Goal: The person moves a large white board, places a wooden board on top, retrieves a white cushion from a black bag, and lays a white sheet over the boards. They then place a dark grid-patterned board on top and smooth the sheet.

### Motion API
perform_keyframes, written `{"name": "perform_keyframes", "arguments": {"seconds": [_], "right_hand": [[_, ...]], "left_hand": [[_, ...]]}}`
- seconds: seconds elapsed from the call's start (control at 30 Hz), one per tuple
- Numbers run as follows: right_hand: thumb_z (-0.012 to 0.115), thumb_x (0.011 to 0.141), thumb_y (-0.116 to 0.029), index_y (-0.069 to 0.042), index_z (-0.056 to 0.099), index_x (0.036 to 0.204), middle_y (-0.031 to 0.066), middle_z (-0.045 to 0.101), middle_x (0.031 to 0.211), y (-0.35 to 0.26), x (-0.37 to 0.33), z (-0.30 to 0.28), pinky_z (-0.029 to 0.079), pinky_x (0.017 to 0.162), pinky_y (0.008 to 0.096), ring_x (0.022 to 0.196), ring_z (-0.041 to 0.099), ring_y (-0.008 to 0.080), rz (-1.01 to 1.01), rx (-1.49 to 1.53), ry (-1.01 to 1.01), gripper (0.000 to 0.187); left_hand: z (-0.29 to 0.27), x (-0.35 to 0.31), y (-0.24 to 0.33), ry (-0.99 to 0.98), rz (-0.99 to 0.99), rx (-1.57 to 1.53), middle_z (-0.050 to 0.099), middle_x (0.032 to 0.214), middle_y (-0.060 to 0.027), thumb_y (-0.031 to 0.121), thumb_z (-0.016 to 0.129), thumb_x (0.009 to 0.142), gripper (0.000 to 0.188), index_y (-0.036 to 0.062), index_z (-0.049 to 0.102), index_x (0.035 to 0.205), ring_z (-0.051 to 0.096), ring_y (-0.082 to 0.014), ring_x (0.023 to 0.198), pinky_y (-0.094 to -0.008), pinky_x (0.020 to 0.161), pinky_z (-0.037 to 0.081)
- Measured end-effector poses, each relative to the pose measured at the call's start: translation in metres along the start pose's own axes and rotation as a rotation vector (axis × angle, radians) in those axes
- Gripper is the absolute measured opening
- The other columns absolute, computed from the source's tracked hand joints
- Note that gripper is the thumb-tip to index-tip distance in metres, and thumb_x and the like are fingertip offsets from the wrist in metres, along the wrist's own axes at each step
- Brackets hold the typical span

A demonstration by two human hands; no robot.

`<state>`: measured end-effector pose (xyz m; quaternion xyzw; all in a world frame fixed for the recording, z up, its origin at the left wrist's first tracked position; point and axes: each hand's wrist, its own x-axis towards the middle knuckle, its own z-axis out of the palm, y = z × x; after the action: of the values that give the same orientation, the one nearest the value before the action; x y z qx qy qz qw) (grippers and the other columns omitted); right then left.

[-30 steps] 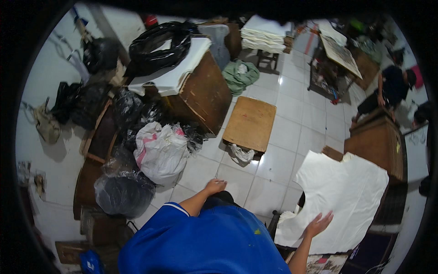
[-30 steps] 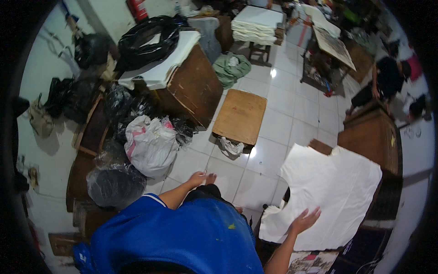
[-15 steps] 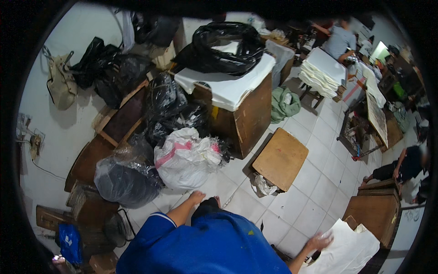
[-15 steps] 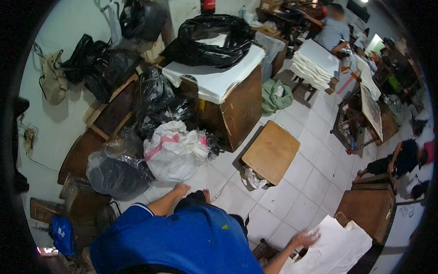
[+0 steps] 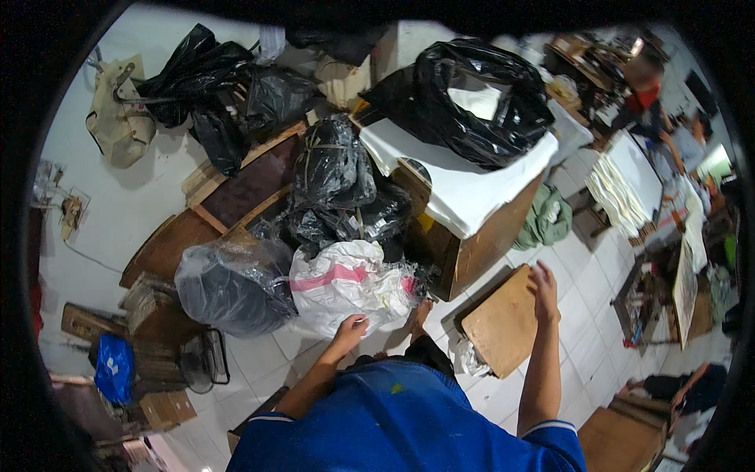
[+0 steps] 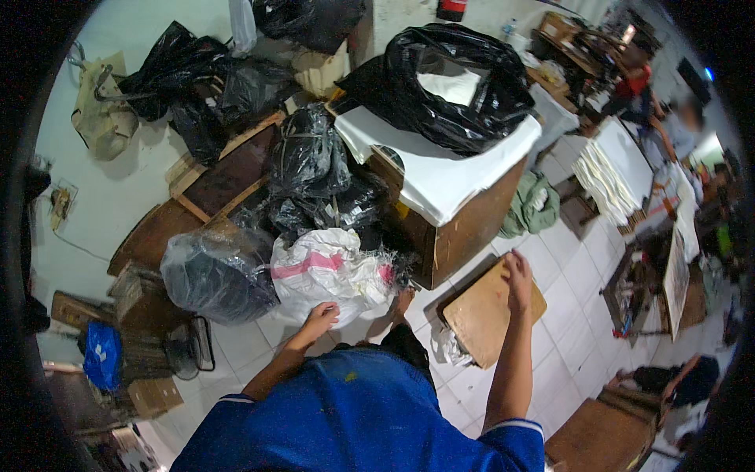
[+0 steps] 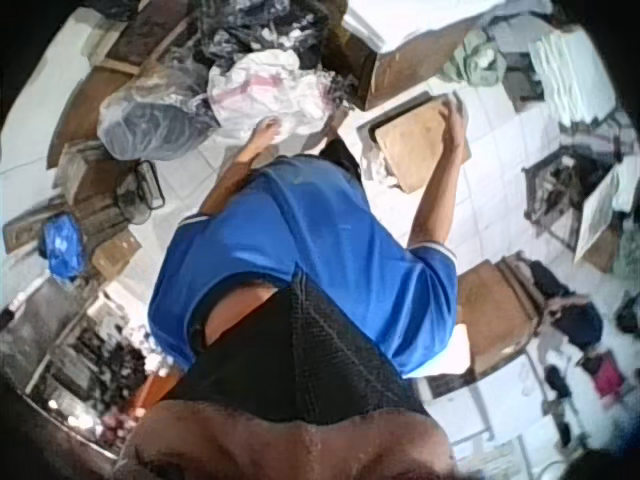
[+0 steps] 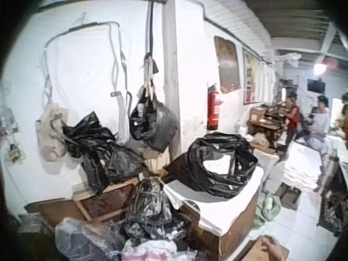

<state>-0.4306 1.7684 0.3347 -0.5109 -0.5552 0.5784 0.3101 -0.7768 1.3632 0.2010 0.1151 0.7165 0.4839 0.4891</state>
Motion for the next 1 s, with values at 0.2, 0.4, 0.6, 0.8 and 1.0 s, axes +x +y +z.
{"name": "perform_keyframes", "arguments": {"seconds": [0.2, 0.4, 0.6, 0.8, 1.0], "right_hand": [[0.062, 0.086, -0.062, -0.010, 0.052, 0.124, 0.0037, 0.059, 0.112, -0.103, 0.248, 0.080, 0.042, 0.090, 0.0377, 0.102, 0.054, 0.0162, 0.119, 0.397, -0.081, 0.066], [0.068, 0.085, -0.056, -0.001, 0.055, 0.130, 0.0144, 0.066, 0.112, -0.160, 0.403, 0.142, 0.057, 0.078, 0.0434, 0.095, 0.068, 0.0277, 0.141, 0.587, -0.304, 0.072], [0.059, 0.089, -0.024, 0.000, 0.065, 0.109, 0.0134, 0.069, 0.099, -0.230, 0.442, 0.192, 0.056, 0.080, 0.0434, 0.086, 0.068, 0.0287, 0.138, 0.510, -0.192, 0.032], [0.067, 0.089, -0.038, -0.004, 0.066, 0.115, 0.0092, 0.070, 0.104, -0.335, 0.403, 0.235, 0.055, 0.083, 0.0389, 0.090, 0.067, 0.0235, 0.030, 0.412, -0.556, 0.043], [0.058, 0.098, -0.043, 0.001, 0.057, 0.132, 0.0100, 0.070, 0.103, -0.259, 0.375, 0.153, 0.049, 0.084, 0.0278, 0.089, 0.065, 0.0143, -0.473, 0.101, -0.384, 0.055]], "left_hand": [[-0.016, 0.034, 0.033, 0.299, -0.138, -0.051, 0.067, 0.099, -0.0105, 0.032, 0.065, 0.092, 0.049, -0.0016, 0.056, 0.125, 0.065, -0.0160, 0.081, -0.0298, 0.068, 0.051], [0.028, 0.093, 0.092, 0.312, -0.134, 0.018, 0.065, 0.120, -0.0099, 0.033, 0.059, 0.096, 0.046, 0.0057, 0.053, 0.132, 0.063, -0.0213, 0.099, -0.0376, 0.083, 0.048], [0.089, 0.140, 0.126, 0.105, 0.011, -0.199, 0.065, 0.112, -0.0084, 0.024, 0.061, 0.098, 0.042, 0.0006, 0.051, 0.131, 0.062, -0.0198, 0.100, -0.0355, 0.088, 0.049], [0.117, 0.184, 0.186, -0.032, 0.172, 0.117, 0.066, 0.108, -0.0107, 0.025, 0.065, 0.095, 0.047, -0.0031, 0.051, 0.130, 0.062, -0.0171, 0.097, -0.0315, 0.088, 0.050], [0.160, 0.230, 0.249, 0.059, 0.104, -0.067, 0.045, 0.143, -0.0200, 0.035, 0.071, 0.091, 0.076, 0.0033, 0.032, 0.148, 0.049, -0.0246, 0.126, -0.0351, 0.104, 0.040]]}}
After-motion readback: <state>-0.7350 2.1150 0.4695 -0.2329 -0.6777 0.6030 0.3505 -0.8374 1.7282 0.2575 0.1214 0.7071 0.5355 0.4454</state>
